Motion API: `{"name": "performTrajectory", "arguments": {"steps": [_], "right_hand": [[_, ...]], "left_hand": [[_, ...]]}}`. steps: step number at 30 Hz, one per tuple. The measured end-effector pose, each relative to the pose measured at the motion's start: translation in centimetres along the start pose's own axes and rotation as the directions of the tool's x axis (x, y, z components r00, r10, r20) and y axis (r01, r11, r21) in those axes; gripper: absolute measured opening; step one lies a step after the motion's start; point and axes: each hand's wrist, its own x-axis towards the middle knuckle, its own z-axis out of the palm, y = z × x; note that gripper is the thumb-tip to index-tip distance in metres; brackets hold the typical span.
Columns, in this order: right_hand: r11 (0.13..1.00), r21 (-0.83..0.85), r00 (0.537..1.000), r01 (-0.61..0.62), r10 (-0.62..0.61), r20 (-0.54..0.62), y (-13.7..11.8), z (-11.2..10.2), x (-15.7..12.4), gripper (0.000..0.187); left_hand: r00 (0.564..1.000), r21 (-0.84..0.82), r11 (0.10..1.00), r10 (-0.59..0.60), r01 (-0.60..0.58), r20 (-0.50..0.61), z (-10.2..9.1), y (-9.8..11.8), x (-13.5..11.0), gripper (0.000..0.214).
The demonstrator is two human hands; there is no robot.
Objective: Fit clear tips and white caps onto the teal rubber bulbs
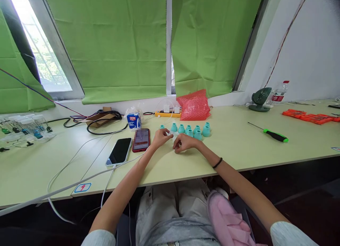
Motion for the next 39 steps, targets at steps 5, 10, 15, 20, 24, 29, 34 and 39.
{"name": "performTrajectory", "arguments": {"steps": [5, 10, 15, 20, 24, 29, 34, 39], "right_hand": [[0.997, 0.079, 1.000, 0.009, -0.006, -0.027, 0.2, 0.2, 0.1, 0.013], [0.976, 0.218, 0.999, -0.010, 0.021, -0.046, 0.9, 0.4, 0.4, 0.014], [0.944, 0.326, 0.983, -0.058, 0.111, -0.146, 1.4, 0.0, 0.8, 0.024], [0.902, 0.415, 0.923, -0.117, 0.253, -0.290, 1.7, -0.4, 1.0, 0.027], [0.899, 0.420, 0.896, -0.124, 0.283, -0.342, 1.9, -0.3, 1.0, 0.026], [0.897, 0.428, 0.898, -0.114, 0.277, -0.341, 1.9, -0.3, 1.0, 0.025], [0.891, 0.442, 0.920, -0.108, 0.258, -0.294, 1.8, -0.3, 1.0, 0.027], [0.879, 0.467, 0.935, -0.098, 0.243, -0.260, 1.7, -0.3, 1.0, 0.032]], "left_hand": [[0.986, 0.019, 1.000, 0.003, -0.006, 0.168, 0.3, -0.4, -0.1, 0.034], [0.976, 0.036, 0.999, -0.026, 0.019, 0.218, 0.4, -0.9, 0.0, 0.039], [0.969, 0.011, 0.999, -0.034, 0.032, 0.246, 0.3, -1.0, 0.1, 0.034], [0.962, -0.069, 0.996, -0.039, 0.060, 0.271, 0.1, -0.8, -0.1, 0.044], [0.949, -0.150, 0.984, -0.045, 0.096, 0.311, 0.2, -0.8, 0.0, 0.044], [0.938, -0.229, 0.962, -0.062, 0.147, 0.340, 0.3, -0.9, 0.1, 0.042], [0.942, -0.266, 0.951, -0.065, 0.159, 0.328, 0.2, -0.9, 0.1, 0.046], [0.950, -0.271, 0.952, -0.055, 0.142, 0.307, 0.2, -0.9, 0.1, 0.049]]}}
